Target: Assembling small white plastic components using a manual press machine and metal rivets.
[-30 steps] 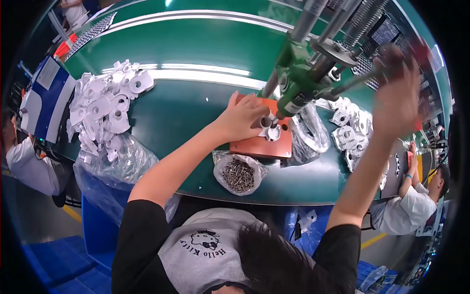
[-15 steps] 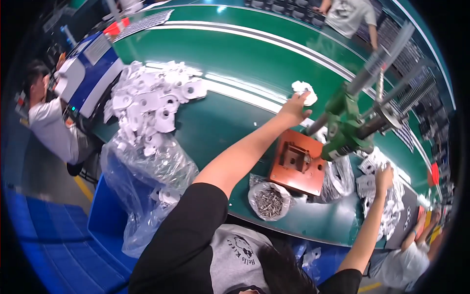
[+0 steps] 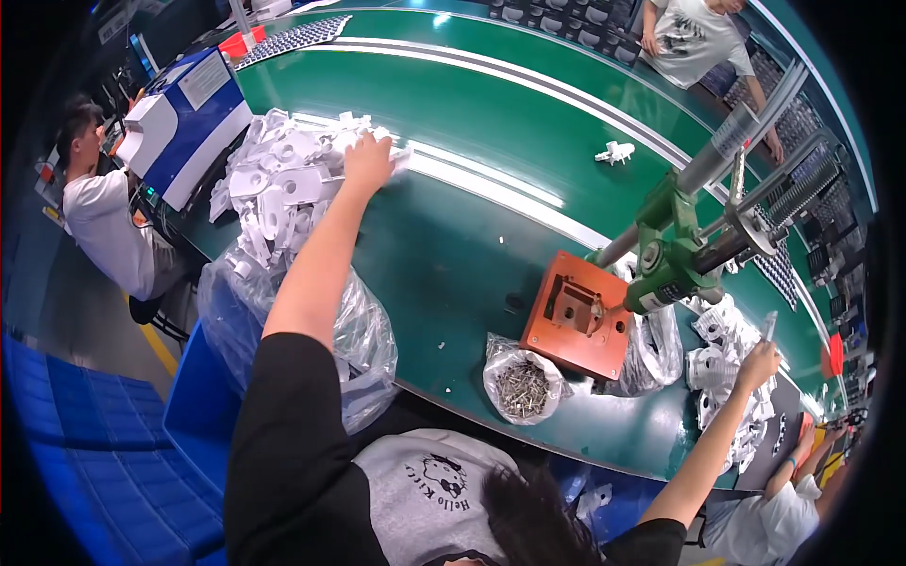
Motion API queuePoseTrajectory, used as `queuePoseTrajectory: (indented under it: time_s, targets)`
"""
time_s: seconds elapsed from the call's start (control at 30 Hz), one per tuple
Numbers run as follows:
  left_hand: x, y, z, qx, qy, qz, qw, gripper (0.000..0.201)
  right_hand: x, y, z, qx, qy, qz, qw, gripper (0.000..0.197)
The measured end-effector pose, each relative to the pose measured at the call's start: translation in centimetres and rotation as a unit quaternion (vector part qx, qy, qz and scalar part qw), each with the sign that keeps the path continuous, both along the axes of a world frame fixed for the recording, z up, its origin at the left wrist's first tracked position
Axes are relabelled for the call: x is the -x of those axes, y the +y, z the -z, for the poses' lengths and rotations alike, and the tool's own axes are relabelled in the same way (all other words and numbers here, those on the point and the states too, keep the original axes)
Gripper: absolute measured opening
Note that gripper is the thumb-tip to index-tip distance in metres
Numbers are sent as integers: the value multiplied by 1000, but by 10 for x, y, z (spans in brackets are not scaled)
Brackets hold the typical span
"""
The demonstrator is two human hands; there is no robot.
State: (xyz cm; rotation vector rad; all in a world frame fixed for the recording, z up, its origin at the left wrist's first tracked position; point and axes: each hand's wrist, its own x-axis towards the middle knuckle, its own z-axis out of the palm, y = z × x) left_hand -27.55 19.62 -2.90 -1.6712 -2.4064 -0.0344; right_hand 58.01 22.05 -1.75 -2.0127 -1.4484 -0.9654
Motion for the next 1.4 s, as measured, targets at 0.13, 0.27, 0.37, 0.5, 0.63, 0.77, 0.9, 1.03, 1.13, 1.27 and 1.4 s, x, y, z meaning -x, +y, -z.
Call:
queuePoseTrajectory:
  time_s: [0.13,0.27,0.37,0.5,0.63,0.77,0.9,1.03,1.13,1.27,1.4]
  targets:
    - [-68,-57,-28,-118,-655,18,746,41,155,-74,-54,-106,514,-297,798,42]
    - [-173,-118,-49,-117,-794,101,588,32,261,-152,-49,-1,714,-384,585,52]
    - [-228,-146,-34,-146,-801,167,556,25,354,-184,-45,114,775,-435,445,51]
    - [-274,-177,-39,-149,-805,227,528,42,425,-195,-57,192,793,-447,365,49]
    - [-286,-183,-40,-186,-739,307,570,51,425,-195,-39,209,796,-459,334,47]
    - [-290,-187,-41,-123,-738,319,581,57,413,-195,-26,246,791,-458,321,43]
    - [-290,-182,-41,-172,-557,397,709,65,402,-194,-18,277,816,-436,261,40]
    - [-293,-191,-41,-151,-406,349,831,70,411,-199,-8,259,862,-364,240,32]
    - [-305,-198,-43,-70,-275,362,888,73,415,-206,6,269,870,-342,231,29]
    - [-293,-192,-48,-128,-431,465,763,68,405,-202,-11,269,873,-340,223,27]
    - [-277,-176,-51,-99,-451,555,692,63,384,-195,12,279,869,-407,-26,26]
